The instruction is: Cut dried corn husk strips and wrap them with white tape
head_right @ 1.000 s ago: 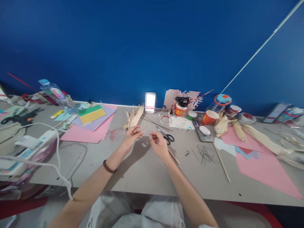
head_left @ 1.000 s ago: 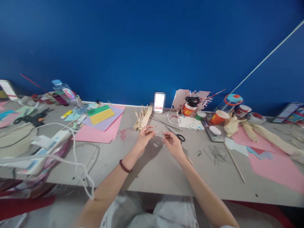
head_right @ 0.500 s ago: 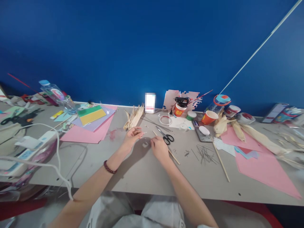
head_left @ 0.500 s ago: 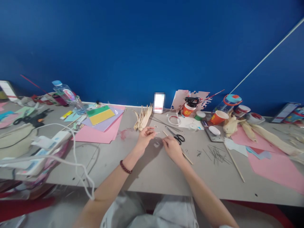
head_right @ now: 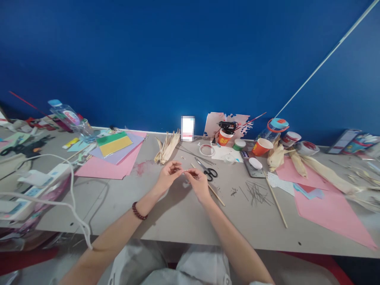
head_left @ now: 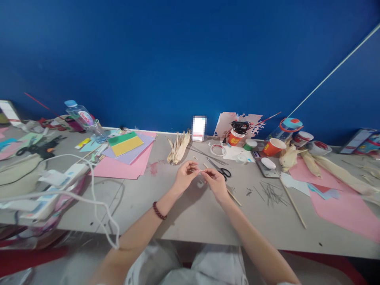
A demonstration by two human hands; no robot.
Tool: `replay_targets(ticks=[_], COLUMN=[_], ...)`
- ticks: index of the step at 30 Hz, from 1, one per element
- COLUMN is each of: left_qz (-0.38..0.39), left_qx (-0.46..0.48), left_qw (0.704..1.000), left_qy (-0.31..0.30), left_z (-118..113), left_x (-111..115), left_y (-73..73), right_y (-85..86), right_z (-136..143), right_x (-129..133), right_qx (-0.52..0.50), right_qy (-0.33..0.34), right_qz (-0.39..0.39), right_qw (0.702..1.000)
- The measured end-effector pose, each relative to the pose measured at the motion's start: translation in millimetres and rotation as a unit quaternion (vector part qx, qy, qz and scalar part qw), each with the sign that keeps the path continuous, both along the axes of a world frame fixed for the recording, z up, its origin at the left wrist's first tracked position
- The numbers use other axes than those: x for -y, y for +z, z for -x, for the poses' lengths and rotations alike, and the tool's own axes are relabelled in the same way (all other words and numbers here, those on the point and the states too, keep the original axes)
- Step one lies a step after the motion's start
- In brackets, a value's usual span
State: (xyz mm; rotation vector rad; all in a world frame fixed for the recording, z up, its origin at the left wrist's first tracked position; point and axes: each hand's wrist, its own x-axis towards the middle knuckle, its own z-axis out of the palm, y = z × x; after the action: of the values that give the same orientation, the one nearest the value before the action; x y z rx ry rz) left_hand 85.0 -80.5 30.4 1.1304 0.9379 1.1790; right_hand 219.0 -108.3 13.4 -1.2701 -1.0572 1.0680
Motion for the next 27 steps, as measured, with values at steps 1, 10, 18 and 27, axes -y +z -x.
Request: replay_targets(ticks=[1, 10, 18, 27], left_qz=[-0.001, 0.034, 0.048, 0.071], left_qx=[-0.001, 0.039, 0.063, 0.068], left_qw=[1.0, 0.998, 0.993, 0.99], left_qy=[-0.001, -0.044, -0.092, -0.096], left_z=[0, 1, 5, 6], left_x=[0, -1, -5, -4], left_y=[-0.2, 0.0, -4.0, 3.8], right_y=[-0.3, -3.4, -5.1, -1.9], right_z=[0, -4, -7, -10], right_x=[0, -1, -1, -2], right_qx=[0.001, 0.033, 0.074, 0.087], right_qy=[-0.002, 0.019, 0.028, 0.052], right_qz=[-0.006, -0.049, -0.084, -0.112], right_qw=[1.0, 0.998, 0.993, 0.989])
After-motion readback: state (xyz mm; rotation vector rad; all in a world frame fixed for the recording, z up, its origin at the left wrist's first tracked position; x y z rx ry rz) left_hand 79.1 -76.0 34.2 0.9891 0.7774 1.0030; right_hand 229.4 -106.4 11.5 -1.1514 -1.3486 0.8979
